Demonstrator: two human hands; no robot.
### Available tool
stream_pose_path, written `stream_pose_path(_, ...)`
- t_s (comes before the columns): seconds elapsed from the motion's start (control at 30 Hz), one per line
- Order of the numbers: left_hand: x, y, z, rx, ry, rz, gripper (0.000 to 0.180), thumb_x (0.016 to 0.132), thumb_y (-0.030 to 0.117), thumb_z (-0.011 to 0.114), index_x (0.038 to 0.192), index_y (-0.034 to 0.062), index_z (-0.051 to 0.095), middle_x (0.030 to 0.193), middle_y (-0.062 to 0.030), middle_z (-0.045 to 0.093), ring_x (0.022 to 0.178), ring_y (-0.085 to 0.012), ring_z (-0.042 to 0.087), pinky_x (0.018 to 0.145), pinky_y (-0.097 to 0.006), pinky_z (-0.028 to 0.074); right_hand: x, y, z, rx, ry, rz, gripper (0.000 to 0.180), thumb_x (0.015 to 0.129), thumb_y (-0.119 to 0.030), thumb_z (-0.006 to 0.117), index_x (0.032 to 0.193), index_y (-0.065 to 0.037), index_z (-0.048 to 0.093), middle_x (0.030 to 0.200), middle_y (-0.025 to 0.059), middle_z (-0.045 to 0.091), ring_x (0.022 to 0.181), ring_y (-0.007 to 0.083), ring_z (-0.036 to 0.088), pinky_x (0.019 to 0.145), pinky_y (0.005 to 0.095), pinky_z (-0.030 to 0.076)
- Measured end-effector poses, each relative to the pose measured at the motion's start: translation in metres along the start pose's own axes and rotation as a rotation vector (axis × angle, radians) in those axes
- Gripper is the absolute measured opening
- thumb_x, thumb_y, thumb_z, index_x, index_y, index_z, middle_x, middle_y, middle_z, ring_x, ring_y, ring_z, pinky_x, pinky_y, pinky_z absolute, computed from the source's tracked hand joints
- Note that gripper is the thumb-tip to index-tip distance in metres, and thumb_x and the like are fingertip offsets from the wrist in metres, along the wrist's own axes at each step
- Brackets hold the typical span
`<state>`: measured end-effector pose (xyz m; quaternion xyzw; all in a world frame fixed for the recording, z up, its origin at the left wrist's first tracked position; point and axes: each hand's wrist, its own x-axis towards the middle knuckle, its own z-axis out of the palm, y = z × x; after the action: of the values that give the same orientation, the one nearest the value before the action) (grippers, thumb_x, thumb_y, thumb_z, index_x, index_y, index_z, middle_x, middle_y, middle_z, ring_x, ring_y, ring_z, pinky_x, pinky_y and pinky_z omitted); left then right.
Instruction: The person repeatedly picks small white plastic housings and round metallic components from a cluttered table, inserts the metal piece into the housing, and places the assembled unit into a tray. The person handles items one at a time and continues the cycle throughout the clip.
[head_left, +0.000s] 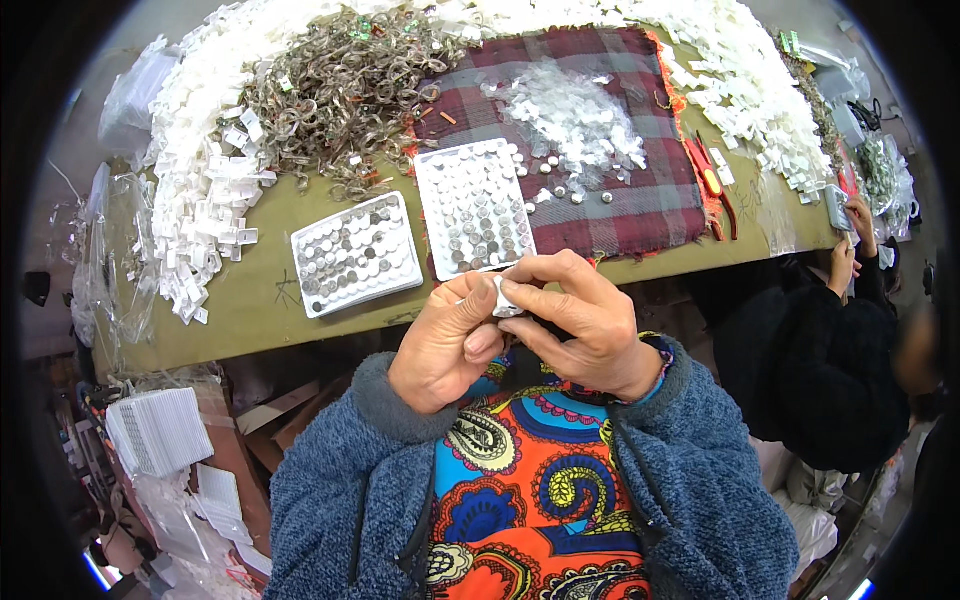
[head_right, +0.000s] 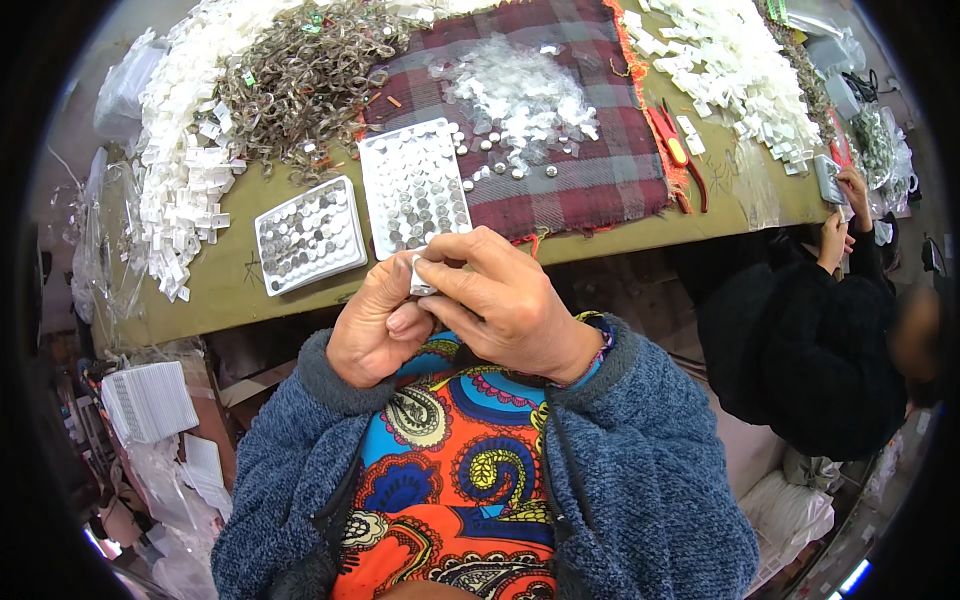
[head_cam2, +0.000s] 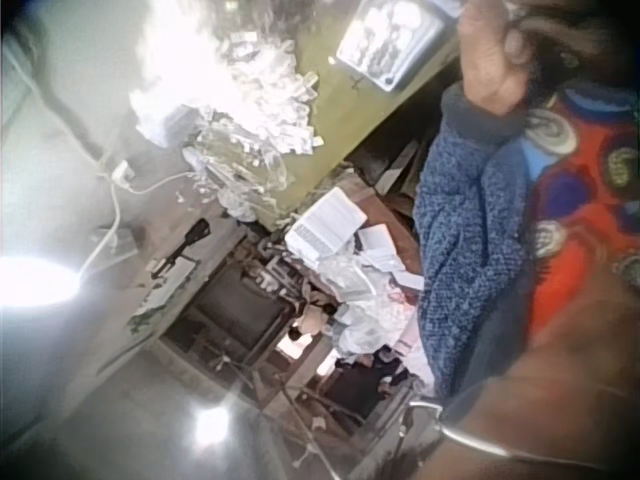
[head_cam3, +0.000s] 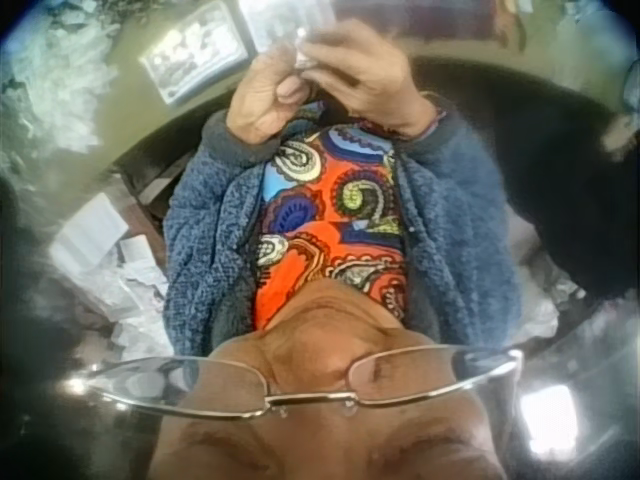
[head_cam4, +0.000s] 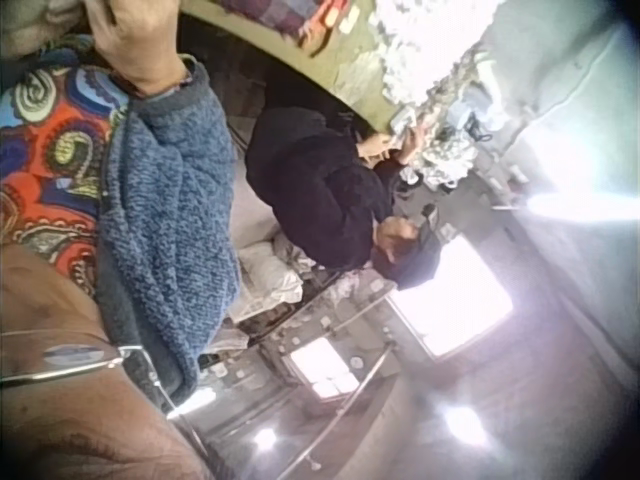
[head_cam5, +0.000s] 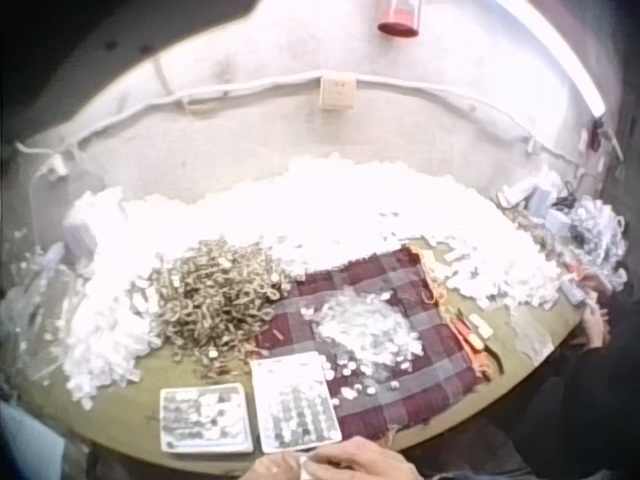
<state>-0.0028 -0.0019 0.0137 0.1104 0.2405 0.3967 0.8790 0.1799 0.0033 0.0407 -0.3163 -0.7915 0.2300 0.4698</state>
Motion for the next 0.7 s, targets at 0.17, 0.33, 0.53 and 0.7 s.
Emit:
stream_pose_path(0.17, -0.007, 0.002, 0.004, 0.033, -0.014, 0.019, 0.029, 0.098, 0.031, 0.064, 0.101, 0.0018, 0.062, 0.082, -0.0026, 0.063, 0.051, -0.0012, 0.044, 0.047, -0.015, 0.035, 0.0, 0.015, 0.009, -0.125, 0.074, -0.296, 0.027, 0.072, 0.0, 0.076, 0.096, 0.005, 0.066, 0.099, 0.0139, 0.066, 0.07, 0.026, 0.059, 0.06, 0.0366, 0.047)
stream_pose_path(0.33, -0.006, 0.006, 0.008, 0.086, -0.012, -0.068, 0.023, 0.099, 0.027, 0.062, 0.111, 0.0074, 0.058, 0.084, 0.0019, 0.061, 0.052, 0.0008, 0.045, 0.041, -0.013, 0.035, -0.006, 0.024, 0.016, -0.253, 0.15, -0.346, 0.031, 0.065, -0.005, 0.075, 0.092, 0.004, 0.064, 0.096, 0.0115, 0.06, 0.067, 0.0227, 0.054, 0.059, 0.0344, 0.043)
stream_pose_path(0.53, 0.002, 0.004, 0.003, -0.017, -0.045, -0.131, 0.023, 0.098, 0.013, 0.062, 0.119, 0.0067, 0.058, 0.099, -0.0133, 0.067, 0.058, -0.0047, 0.051, 0.041, -0.015, 0.038, -0.019, 0.032, -0.023, -0.129, 0.095, -0.141, 0.026, 0.075, -0.005, 0.077, 0.098, 0.002, 0.067, 0.107, 0.0157, 0.064, 0.076, 0.0262, 0.061, 0.064, 0.037, 0.048)
stream_pose_path(0.7, 0.009, 0.004, 0.001, 0.016, -0.077, -0.104, 0.021, 0.097, 0.009, 0.06, 0.118, 0.0045, 0.059, 0.102, -0.0224, 0.066, 0.057, -0.008, 0.052, 0.041, -0.017, 0.039, -0.016, 0.065, -0.05, -0.543, 0.278, 0.343, 0.021, 0.084, 0.006, 0.066, 0.105, 0.002, 0.068, 0.1, 0.0151, 0.061, 0.087, 0.0276, 0.063, 0.075, 0.0345, 0.051)
